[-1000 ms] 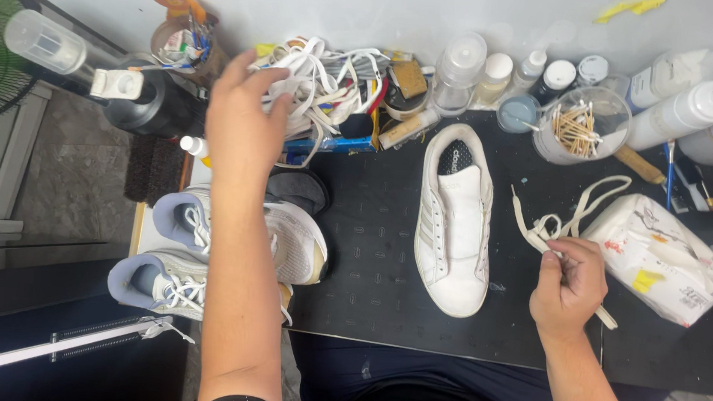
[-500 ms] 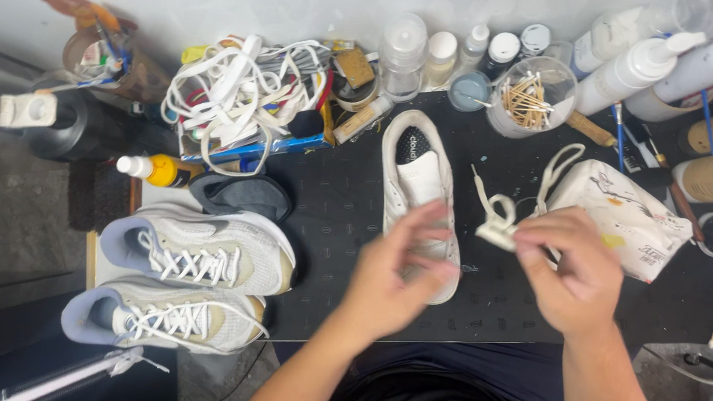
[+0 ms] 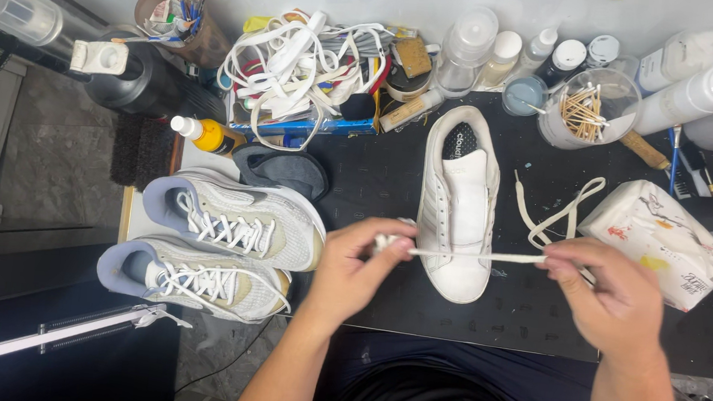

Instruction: The person laces a pair of white sneakers by threading the laces through the eyelets and tying them. They handle the shoes and laces by hand, adjusting the tension and positioning of the laces throughout the process.

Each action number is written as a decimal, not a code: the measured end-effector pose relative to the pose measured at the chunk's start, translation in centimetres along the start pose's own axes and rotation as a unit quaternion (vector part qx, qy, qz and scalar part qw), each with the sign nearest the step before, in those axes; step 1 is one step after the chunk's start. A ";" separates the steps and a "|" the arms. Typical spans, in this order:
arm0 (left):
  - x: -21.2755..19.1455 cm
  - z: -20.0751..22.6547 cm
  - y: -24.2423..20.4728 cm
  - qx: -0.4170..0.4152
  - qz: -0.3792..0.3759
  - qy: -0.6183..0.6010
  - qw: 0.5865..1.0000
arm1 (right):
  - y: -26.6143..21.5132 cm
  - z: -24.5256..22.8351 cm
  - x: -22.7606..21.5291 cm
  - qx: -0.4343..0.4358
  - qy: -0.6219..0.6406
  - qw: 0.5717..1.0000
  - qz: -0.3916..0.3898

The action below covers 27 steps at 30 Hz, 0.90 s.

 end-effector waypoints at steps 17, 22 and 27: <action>-12.0 -2.1 0.1 -0.066 0.222 -0.085 0.969 | -1.6 3.1 -8.6 0.050 -0.152 0.983 0.095; -12.1 -2.5 0.6 -0.043 0.208 -0.077 0.974 | -1.6 2.2 -9.6 0.048 -0.186 0.974 0.117; -12.8 -2.8 0.9 -0.065 0.196 -0.042 0.977 | -1.6 2.1 -10.2 0.024 -0.153 0.976 0.151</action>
Point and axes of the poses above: each hand's wrist, its own y-axis towards the middle knuckle, its own x-axis out of the palm, z = x × y, the point moved 9 cm from there along y, towards the middle knuckle, and after that the axes turned 10 degrees about -x, right-handed, at the moved point
